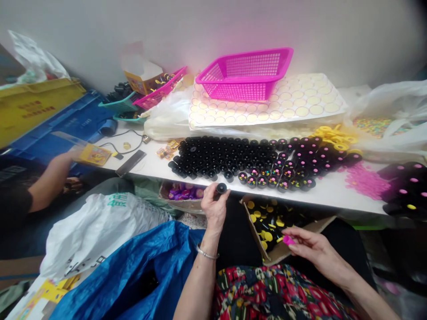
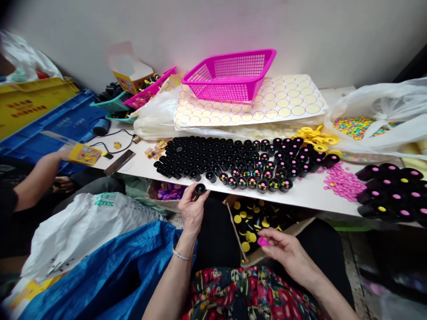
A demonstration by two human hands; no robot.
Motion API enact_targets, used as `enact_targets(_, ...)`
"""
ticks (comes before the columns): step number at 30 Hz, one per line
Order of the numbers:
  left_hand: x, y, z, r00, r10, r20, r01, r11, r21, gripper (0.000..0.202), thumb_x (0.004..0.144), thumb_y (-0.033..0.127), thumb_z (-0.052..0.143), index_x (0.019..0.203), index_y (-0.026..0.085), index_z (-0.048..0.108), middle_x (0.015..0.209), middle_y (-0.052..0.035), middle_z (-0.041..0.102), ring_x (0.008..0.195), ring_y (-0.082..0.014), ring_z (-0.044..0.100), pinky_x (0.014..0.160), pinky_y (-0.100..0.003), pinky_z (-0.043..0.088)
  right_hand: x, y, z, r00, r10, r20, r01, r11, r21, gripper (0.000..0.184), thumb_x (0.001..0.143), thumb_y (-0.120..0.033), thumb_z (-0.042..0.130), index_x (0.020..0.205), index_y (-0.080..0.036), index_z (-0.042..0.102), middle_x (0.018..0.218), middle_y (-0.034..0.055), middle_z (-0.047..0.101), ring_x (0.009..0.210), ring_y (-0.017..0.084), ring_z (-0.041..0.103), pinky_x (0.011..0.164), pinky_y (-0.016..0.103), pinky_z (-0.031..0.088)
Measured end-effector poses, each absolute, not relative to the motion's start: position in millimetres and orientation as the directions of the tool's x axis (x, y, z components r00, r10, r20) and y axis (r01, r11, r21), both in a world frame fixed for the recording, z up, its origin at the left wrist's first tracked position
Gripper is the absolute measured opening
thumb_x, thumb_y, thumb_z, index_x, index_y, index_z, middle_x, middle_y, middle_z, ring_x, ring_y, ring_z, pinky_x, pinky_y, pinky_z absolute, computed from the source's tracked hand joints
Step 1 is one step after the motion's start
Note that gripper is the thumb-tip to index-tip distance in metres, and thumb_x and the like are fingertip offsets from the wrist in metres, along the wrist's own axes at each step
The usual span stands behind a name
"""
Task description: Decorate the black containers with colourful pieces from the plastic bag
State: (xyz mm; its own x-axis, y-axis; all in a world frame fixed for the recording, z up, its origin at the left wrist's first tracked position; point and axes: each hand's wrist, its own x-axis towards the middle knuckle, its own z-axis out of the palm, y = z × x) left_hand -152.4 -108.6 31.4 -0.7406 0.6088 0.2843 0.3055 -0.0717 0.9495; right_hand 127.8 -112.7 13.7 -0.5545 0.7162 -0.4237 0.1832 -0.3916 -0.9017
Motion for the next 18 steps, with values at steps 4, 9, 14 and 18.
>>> enact_targets(4,-130,-129,52,-0.631,0.7,0.336,0.395,-0.082,0.915,0.031,0.054,0.018,0.079,0.083,0.023,0.072,0.084,-0.0021,0.066,0.083,-0.017,0.057,0.085,-0.029,0.043,103,-114,54,-0.66,0.734,-0.159,0.327,0.09,-0.941,0.043,0.085,-0.036,0.053,0.128,-0.027,0.054,0.127,0.0087,0.055,0.122,0.026,0.045,0.103,0.045,0.033)
enact_targets(9,-129,-123,47,-0.738,0.646,0.194,0.289,0.043,0.956,0.034,0.054,0.026,0.079,0.086,0.019,0.072,0.076,-0.0008,0.065,0.071,-0.0145,0.055,0.073,-0.027,0.045,78,-104,82,-0.77,0.631,0.099,0.214,0.401,-0.891,0.044,0.089,-0.028,0.046,0.133,-0.022,0.045,0.121,0.0106,0.056,0.11,0.02,0.052,0.096,0.037,0.04)
enact_targets(14,-156,-99,29,-0.813,0.536,0.226,0.317,0.082,0.945,0.045,0.058,0.039,0.075,0.095,0.014,0.069,0.076,-0.0006,0.061,0.067,-0.0121,0.052,0.069,-0.027,0.044,92,-91,93,-0.744,0.667,0.038,0.219,0.297,-0.93,0.021,0.09,-0.026,0.044,0.095,-0.017,0.062,0.086,0.004,0.057,0.079,0.012,0.053,0.073,0.024,0.043)
enact_targets(18,-177,-83,6,-0.826,0.444,0.347,0.449,0.147,0.882,0.051,0.052,0.044,0.076,0.093,0.013,0.069,0.069,0.0019,0.054,0.061,-0.0117,0.045,0.065,-0.029,0.041,127,-64,105,-0.581,0.814,0.013,0.216,0.169,-0.962,0.016,0.084,-0.028,0.054,0.091,-0.016,0.063,0.085,0.002,0.058,0.078,0.012,0.053,0.071,0.024,0.043)
